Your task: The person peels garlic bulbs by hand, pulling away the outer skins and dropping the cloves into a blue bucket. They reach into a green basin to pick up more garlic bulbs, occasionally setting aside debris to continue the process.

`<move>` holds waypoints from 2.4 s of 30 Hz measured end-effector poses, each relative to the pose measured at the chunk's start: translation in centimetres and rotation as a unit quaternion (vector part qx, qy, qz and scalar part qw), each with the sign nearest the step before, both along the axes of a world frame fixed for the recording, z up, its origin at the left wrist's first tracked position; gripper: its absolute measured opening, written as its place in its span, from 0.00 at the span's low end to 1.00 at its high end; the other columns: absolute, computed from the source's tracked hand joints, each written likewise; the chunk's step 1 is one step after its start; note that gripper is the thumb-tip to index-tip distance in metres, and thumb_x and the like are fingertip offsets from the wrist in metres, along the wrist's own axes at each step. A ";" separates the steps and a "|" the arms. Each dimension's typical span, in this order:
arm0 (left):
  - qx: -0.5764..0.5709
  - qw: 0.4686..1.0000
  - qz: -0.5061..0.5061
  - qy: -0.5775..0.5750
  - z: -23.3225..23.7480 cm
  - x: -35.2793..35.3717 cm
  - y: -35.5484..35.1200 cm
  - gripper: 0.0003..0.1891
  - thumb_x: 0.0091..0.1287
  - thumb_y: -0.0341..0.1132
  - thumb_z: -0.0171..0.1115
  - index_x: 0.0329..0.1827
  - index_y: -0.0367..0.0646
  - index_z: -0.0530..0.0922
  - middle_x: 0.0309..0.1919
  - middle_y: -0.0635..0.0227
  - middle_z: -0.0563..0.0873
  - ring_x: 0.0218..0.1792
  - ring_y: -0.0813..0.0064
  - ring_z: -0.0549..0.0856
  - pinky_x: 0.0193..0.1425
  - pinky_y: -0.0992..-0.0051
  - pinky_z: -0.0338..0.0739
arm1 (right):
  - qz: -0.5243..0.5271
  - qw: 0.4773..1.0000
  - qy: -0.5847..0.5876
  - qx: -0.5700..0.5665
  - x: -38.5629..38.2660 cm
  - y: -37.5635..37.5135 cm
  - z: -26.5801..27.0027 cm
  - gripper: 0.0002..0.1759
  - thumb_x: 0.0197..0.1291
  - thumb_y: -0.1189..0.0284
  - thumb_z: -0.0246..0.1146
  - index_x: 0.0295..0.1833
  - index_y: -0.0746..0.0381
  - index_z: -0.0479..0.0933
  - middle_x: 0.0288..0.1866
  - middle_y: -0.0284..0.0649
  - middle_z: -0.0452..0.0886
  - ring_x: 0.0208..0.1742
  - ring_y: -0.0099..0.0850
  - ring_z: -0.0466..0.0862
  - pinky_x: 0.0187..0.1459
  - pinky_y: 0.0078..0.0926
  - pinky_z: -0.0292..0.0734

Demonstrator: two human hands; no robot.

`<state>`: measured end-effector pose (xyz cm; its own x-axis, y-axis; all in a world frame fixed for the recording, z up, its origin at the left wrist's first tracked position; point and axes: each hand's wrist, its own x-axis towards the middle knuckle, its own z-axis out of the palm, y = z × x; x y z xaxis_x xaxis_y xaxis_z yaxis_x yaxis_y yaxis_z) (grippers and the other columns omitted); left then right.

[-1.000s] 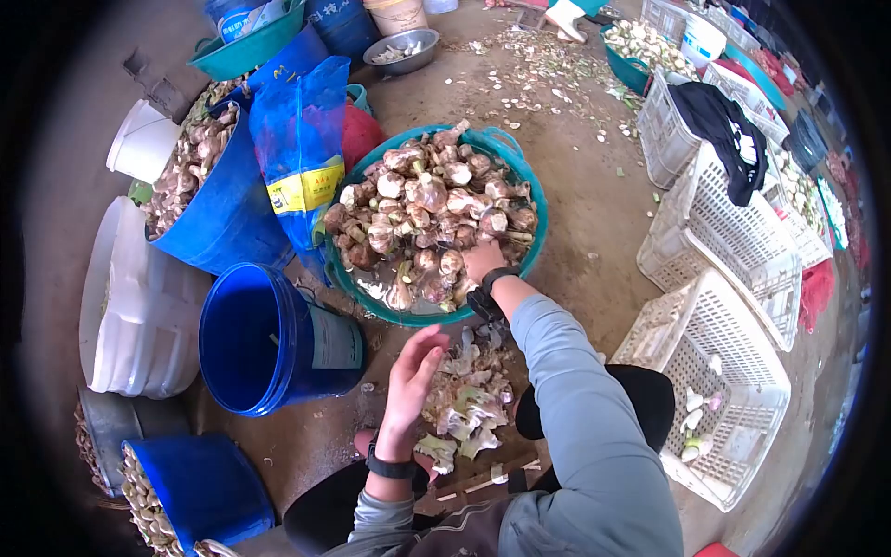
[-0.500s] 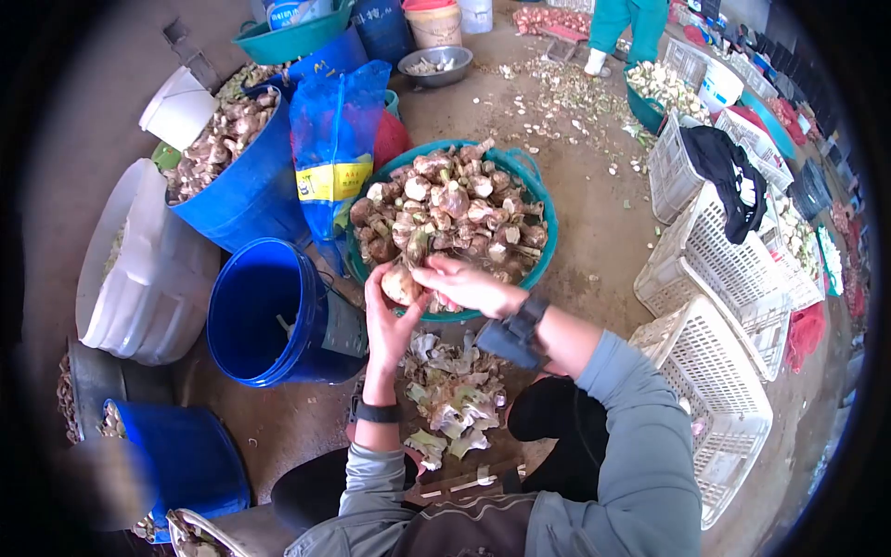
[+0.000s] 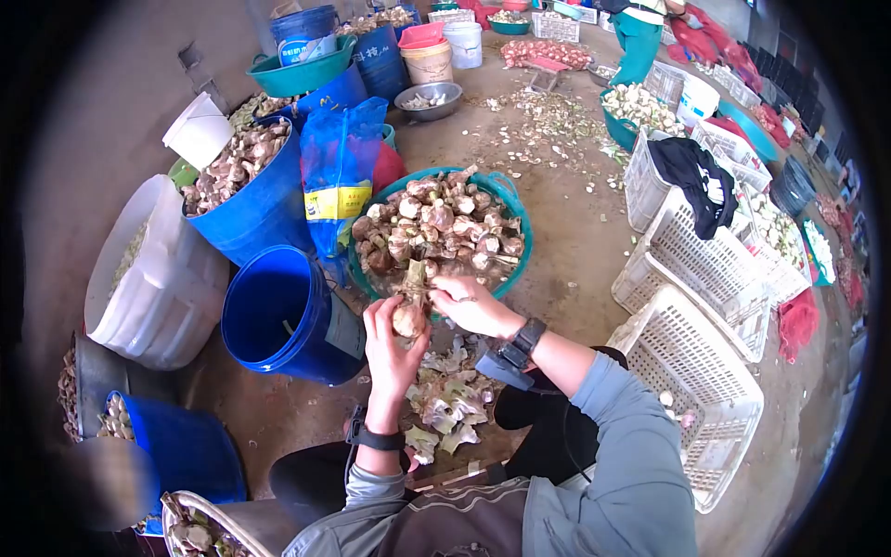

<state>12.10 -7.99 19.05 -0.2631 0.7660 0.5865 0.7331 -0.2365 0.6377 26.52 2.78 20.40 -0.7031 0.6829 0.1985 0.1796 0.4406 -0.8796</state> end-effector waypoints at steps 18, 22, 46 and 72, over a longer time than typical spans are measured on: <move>-0.043 0.994 0.060 0.086 -1.4 2.6 -1.3 0.34 0.44 0.27 0.73 0.57 0.43 0.68 0.49 0.55 0.71 0.49 0.55 0.75 0.51 0.64 0.74 | -0.005 0.944 0.192 -0.267 -0.9 -3.1 -4.4 0.09 0.66 0.73 0.54 0.42 0.70 0.75 0.35 0.30 0.74 0.35 0.17 0.71 0.37 0.17 0.70; -0.053 0.998 -0.008 -0.034 -1.6 2.3 -0.8 0.35 0.46 0.26 0.72 0.59 0.44 0.66 0.49 0.59 0.71 0.51 0.63 0.75 0.53 0.68 0.74 | -0.049 0.958 0.202 -0.198 -0.9 -2.5 -6.0 0.08 0.65 0.74 0.55 0.37 0.68 0.73 0.32 0.29 0.72 0.32 0.15 0.70 0.33 0.15 0.67; -0.082 0.832 -0.196 -0.513 -2.1 1.8 0.2 0.38 0.61 0.39 0.61 0.71 0.46 0.51 0.53 0.64 0.73 0.48 0.74 0.76 0.49 0.76 0.73 | 0.027 0.844 0.300 -0.445 -0.1 -2.4 -4.6 0.08 0.67 0.68 0.52 0.36 0.60 0.70 0.25 0.28 0.70 0.26 0.15 0.71 0.26 0.15 0.65; 0.020 0.926 0.011 -0.377 -3.9 1.7 1.0 0.19 0.67 0.41 0.55 0.57 0.47 0.62 0.47 0.66 0.73 0.44 0.74 0.75 0.49 0.72 0.74 | -0.038 0.943 0.278 -0.176 -1.8 -4.1 -5.4 0.13 0.68 0.69 0.53 0.52 0.65 0.73 0.34 0.32 0.79 0.32 0.20 0.77 0.33 0.20 0.74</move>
<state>13.75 -6.97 15.14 -0.6248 0.7370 0.2578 0.0872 -0.2622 0.9611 24.71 -1.34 14.98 -0.5030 0.8200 0.2731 -0.3334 0.1075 -0.9366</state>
